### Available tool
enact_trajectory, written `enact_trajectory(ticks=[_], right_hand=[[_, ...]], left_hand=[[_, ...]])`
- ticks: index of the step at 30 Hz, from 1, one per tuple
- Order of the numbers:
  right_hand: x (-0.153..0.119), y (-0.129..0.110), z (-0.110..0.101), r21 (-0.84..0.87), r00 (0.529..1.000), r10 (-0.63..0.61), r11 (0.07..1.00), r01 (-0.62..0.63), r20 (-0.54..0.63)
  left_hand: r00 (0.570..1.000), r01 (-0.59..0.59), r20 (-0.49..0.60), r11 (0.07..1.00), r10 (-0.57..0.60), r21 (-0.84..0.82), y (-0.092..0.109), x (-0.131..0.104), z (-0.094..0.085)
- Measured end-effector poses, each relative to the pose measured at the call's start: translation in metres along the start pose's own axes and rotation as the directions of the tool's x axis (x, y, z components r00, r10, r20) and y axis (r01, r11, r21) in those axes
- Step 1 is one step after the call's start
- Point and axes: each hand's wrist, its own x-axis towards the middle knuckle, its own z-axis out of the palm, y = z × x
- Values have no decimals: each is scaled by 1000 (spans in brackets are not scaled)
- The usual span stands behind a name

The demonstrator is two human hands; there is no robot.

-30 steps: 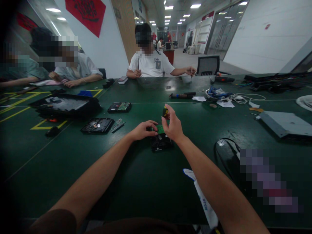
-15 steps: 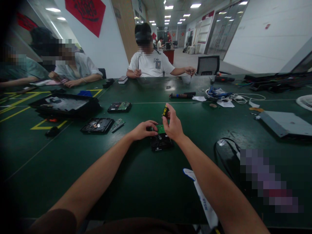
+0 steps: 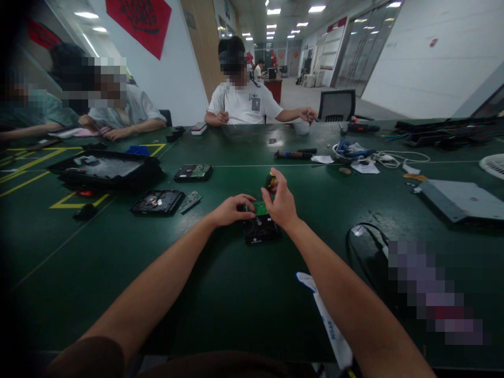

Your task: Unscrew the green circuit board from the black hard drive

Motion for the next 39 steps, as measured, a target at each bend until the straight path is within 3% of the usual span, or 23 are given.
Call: enact_trajectory(ticks=[11, 17, 24, 39], right_hand=[[-1, 2, 2, 72, 997, -7, 997, 2, 76], [-1, 1, 0, -12, 999, -36, 999, 37, 32], [-2, 3, 1, 33, 999, 8, 999, -10, 43], [-1, 2, 0, -37, 999, -39, 999, 39, -11]], left_hand=[[1000, 12, 5, 1000, -12, -9, 0, 0, 0], [1000, 23, 7, 1000, -23, -4, 1, 0, 0], [1000, 8, -1, 1000, -8, -12, -1, 1, 1], [1000, 20, 4, 1000, -20, -4, 0, 1, 1]])
